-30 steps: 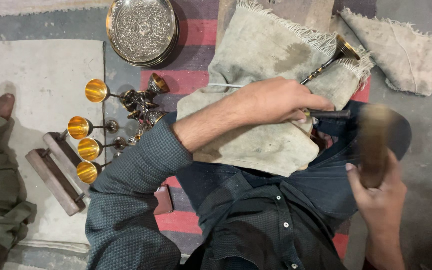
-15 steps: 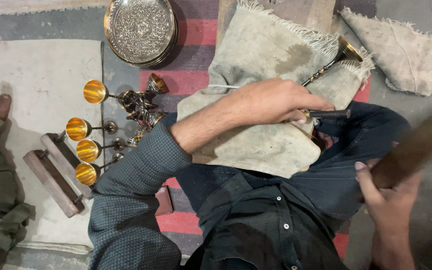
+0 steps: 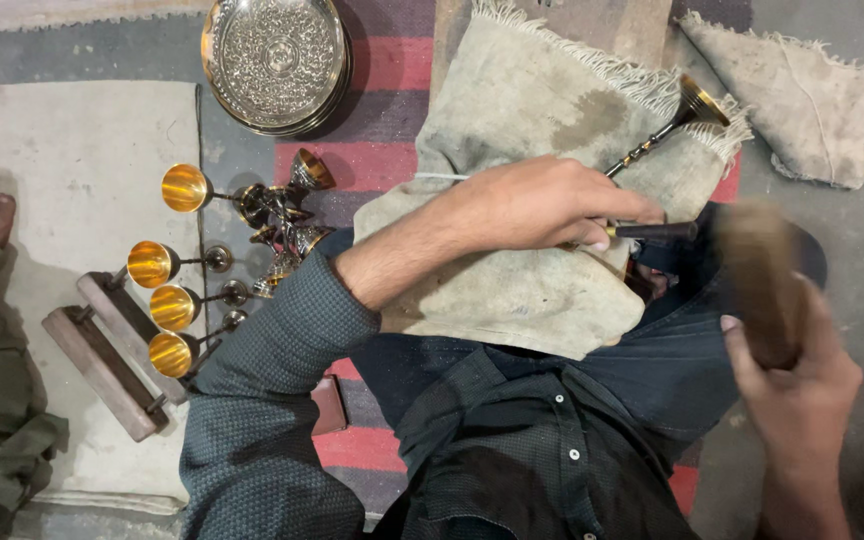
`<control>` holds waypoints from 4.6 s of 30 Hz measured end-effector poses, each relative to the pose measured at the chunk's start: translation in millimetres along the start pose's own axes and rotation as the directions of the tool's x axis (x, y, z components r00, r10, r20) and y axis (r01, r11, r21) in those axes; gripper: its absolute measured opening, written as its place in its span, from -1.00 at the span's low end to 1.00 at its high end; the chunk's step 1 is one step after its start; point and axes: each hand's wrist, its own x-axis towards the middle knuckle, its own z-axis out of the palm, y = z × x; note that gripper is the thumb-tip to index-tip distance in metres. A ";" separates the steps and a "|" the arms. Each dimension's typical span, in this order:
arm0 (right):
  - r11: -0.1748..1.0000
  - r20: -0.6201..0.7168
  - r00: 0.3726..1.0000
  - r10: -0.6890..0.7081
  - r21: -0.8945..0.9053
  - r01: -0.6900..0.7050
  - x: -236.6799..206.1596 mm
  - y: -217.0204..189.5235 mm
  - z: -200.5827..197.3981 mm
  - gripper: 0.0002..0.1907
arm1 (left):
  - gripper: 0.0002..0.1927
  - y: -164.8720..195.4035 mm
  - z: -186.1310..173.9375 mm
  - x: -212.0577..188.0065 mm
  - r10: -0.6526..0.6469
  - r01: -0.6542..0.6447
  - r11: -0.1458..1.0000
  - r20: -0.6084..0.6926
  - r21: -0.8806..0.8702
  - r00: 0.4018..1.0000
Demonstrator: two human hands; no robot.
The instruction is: The person sits cross-legged on the floor holding a small brass vessel on a cloth over their lap. They hold a punch against the vessel's surface and repeatedly strike it with a wooden mallet, repositioning the punch to work different spots, with finished brass goblets and trays laid out beside them.
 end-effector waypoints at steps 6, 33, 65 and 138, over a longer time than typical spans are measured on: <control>0.999 0.057 0.998 0.006 -0.043 -0.004 2.6 12.8 -7.5 -0.60 | -0.48 -4.6 -0.6 -2.1 0.013 -0.013 0.999 0.003 -0.033 1.000; 0.980 0.175 0.984 -0.021 -0.190 0.054 39.4 29.5 -23.9 -0.55 | -0.52 -16.2 -9.3 -10.0 0.078 -0.084 0.965 -0.032 -0.250 0.996; 0.929 0.441 0.897 -0.041 -0.313 0.196 69.4 130.2 -32.4 -0.47 | -0.44 -39.2 -2.8 -19.8 0.094 -0.108 0.912 -0.057 -0.395 0.994; 0.968 0.489 0.865 0.118 -0.250 0.010 142.2 144.1 22.6 -0.60 | -0.46 -52.0 -5.3 -36.5 0.003 -0.052 0.864 -0.099 -0.500 0.995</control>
